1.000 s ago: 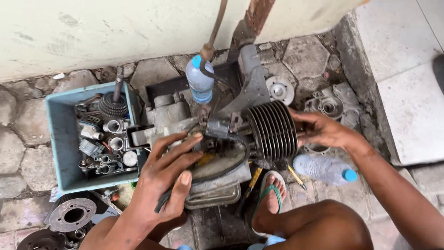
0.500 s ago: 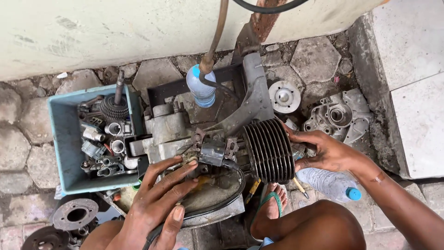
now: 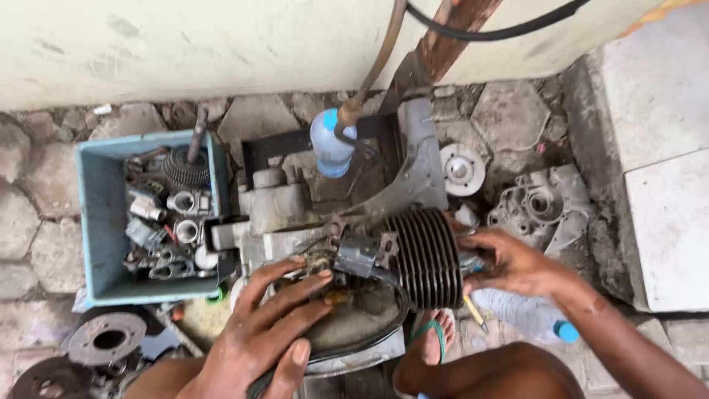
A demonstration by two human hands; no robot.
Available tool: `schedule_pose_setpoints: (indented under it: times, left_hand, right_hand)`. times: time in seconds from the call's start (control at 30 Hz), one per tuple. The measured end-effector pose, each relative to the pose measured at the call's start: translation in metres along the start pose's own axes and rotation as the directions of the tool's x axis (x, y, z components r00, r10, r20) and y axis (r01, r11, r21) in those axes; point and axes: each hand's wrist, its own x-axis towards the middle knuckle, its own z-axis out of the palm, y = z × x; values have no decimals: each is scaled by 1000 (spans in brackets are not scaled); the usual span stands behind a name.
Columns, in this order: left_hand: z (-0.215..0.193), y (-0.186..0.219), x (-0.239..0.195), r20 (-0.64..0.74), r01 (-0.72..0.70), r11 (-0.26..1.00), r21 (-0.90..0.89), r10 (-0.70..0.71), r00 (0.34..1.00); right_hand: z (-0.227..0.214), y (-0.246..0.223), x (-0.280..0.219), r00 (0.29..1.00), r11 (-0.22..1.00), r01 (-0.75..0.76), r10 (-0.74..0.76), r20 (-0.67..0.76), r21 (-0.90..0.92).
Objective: Cleaning and repairing a motorcycle engine block using a brush and a screwdriver
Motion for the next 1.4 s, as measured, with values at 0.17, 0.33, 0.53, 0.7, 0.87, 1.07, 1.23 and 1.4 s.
schedule_pose_setpoints:
  times: [0.17,0.33,0.53,0.7,0.87,1.07,1.23,1.4]
  left_hand:
    - [0,2,1,78,79,994,-74,-74,994]
    - [11,-14,5,-59,-199,977,74,204,977]
    - [11,-18,0,-126,-263,959,106,276,953]
    - [2,5,-2,-130,-295,951,96,306,943]
    - [11,-15,-8,-182,-394,906,156,419,890]
    - [13,-16,-13,-207,-452,886,101,463,862]
    - [16,-22,-15,-234,-480,876,45,476,848]
    - [17,-41,-5,-260,-529,846,74,528,808]
  right_hand:
    - [-3,-45,12,975,976,-218,217,57,19]
    - [-6,-47,18,914,907,-400,405,6,-133]
    - [-3,-78,25,994,992,-109,109,1,56]
    - [21,-164,2,990,969,-73,41,-138,-235]
    - [59,-222,-13,971,596,-209,29,-239,-776]
    - [75,-152,18,917,243,-388,1,-400,-889]
    - [68,-101,40,876,415,-414,-58,-478,-810]
    - [85,-134,31,856,352,-454,-80,-510,-818]
